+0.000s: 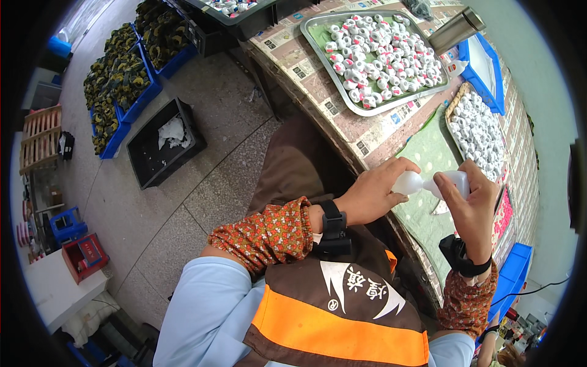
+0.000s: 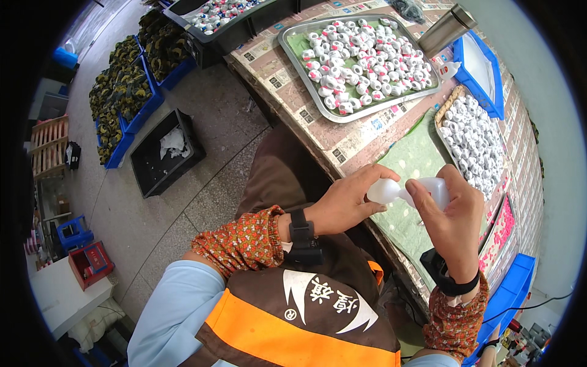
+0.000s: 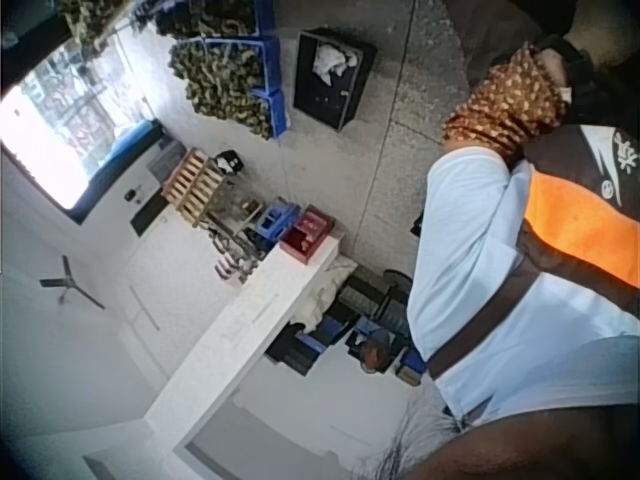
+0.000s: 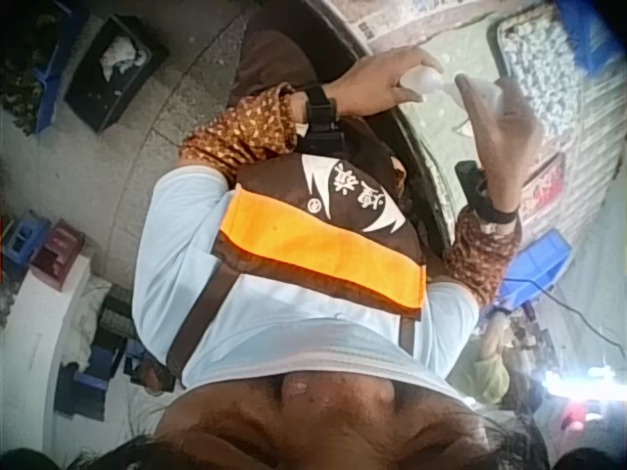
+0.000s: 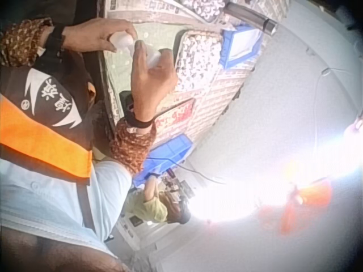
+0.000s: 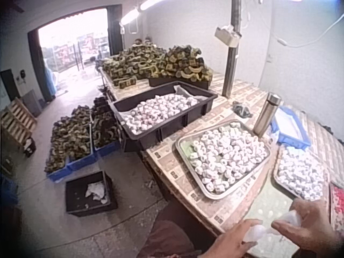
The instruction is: Applying glue and assembling small plastic toy components at a factory workbench.
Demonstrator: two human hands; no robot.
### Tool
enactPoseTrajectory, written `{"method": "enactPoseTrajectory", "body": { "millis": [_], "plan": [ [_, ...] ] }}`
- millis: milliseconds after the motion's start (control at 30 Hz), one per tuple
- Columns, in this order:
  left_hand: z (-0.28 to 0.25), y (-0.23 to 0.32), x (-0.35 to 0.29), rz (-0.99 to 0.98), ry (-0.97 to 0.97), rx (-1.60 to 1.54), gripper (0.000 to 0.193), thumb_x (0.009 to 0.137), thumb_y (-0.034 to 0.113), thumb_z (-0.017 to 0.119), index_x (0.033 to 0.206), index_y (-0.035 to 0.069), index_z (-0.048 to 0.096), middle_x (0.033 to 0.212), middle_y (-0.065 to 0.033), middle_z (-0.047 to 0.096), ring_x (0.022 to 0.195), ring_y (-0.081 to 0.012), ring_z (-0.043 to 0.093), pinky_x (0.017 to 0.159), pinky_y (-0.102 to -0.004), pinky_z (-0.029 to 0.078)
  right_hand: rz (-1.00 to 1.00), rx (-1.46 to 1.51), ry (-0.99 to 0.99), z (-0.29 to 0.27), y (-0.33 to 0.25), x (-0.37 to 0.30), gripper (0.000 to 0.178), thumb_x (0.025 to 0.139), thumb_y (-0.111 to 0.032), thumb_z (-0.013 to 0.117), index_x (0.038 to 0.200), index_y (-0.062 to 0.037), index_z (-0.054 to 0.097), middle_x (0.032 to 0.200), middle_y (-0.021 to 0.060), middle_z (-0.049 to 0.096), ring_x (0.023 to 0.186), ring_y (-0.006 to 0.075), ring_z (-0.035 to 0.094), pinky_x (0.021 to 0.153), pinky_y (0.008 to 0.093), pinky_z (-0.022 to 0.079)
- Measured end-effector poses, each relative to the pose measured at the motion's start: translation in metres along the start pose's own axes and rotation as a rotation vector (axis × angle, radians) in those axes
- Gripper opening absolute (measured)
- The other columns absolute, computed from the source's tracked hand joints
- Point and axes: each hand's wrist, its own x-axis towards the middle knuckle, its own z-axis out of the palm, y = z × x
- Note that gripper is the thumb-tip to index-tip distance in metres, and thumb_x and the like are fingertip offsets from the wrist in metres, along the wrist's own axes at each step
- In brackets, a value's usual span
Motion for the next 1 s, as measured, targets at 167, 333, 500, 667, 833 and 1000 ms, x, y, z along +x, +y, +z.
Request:
{"method": "enactPoseTrajectory", "body": {
  "millis": [167, 333, 500, 667, 833, 1000],
  "plan": [
    [-0.0012, 0.0013, 0.0008, -0.028, -0.024, -0.036, 0.050, 0.088, 0.005, 0.073, 0.133, 0.016, 0.055, 0.122, -0.0090, 0.063, 0.107, -0.0264, 0.066, 0.088, -0.0381, 0.054, -0.025, -0.029, 0.024, 0.0008, 0.0005, -0.0003, 0.037, 0.089, -0.025, 0.082, 0.077, 0.0007, 0.059, 0.059, 0.0060, 0.059, 0.054, 0.0074, 0.055, 0.048, 0.0282, 0.041],
    [-0.0005, 0.0003, 0.0007, -0.027, -0.015, -0.021, 0.050, 0.088, 0.005, 0.073, 0.133, 0.016, 0.055, 0.122, -0.0093, 0.063, 0.107, -0.0269, 0.066, 0.088, -0.0386, 0.054, -0.019, -0.018, 0.008, -0.0005, -0.0008, -0.0007, 0.037, 0.089, -0.025, 0.082, 0.076, 0.0005, 0.058, 0.060, 0.0070, 0.060, 0.054, 0.0077, 0.055, 0.049, 0.0294, 0.041],
    [0.0000, -0.0001, 0.0015, -0.030, -0.019, -0.025, 0.050, 0.087, 0.005, 0.073, 0.133, 0.016, 0.055, 0.122, -0.0097, 0.063, 0.108, -0.0274, 0.066, 0.088, -0.0390, 0.054, -0.005, -0.030, 0.018, -0.0018, -0.0005, -0.0010, 0.037, 0.090, -0.025, 0.081, 0.076, 0.0008, 0.058, 0.060, 0.0070, 0.060, 0.054, 0.0077, 0.055, 0.049, 0.0296, 0.041],
    [0.0004, -0.0003, 0.0015, -0.011, -0.013, -0.012, 0.050, 0.087, 0.005, 0.074, 0.133, 0.015, 0.054, 0.123, -0.0098, 0.062, 0.108, -0.0277, 0.065, 0.089, -0.0392, 0.054, 0.041, -0.010, -0.005, -0.0021, -0.0014, -0.0009, 0.038, 0.090, -0.025, 0.081, 0.076, 0.0008, 0.058, 0.060, 0.0064, 0.059, 0.055, 0.0071, 0.054, 0.049, 0.0292, 0.040],
    [0.0007, 0.0008, 0.0006, -0.004, -0.012, 0.004, 0.050, 0.087, 0.005, 0.074, 0.133, 0.015, 0.054, 0.123, -0.0104, 0.062, 0.110, -0.0293, 0.065, 0.090, -0.0402, 0.054, 0.001, 0.022, 0.031, -0.0006, 0.0059, -0.0017, 0.037, 0.090, -0.025, 0.081, 0.076, 0.0005, 0.058, 0.060, 0.0052, 0.058, 0.056, 0.0058, 0.052, 0.049, 0.0283, 0.039],
    [0.0011, 0.0003, 0.0003, 0.002, -0.011, 0.010, 0.051, 0.087, 0.006, 0.074, 0.133, 0.016, 0.054, 0.123, -0.0108, 0.062, 0.111, -0.0308, 0.065, 0.091, -0.0410, 0.054, 0.012, 0.028, 0.023, -0.0002, 0.0049, -0.0039, 0.038, 0.090, -0.024, 0.081, 0.075, 0.0005, 0.057, 0.060, 0.0044, 0.058, 0.056, 0.0051, 0.051, 0.049, 0.0280, 0.038]
  ]
}}
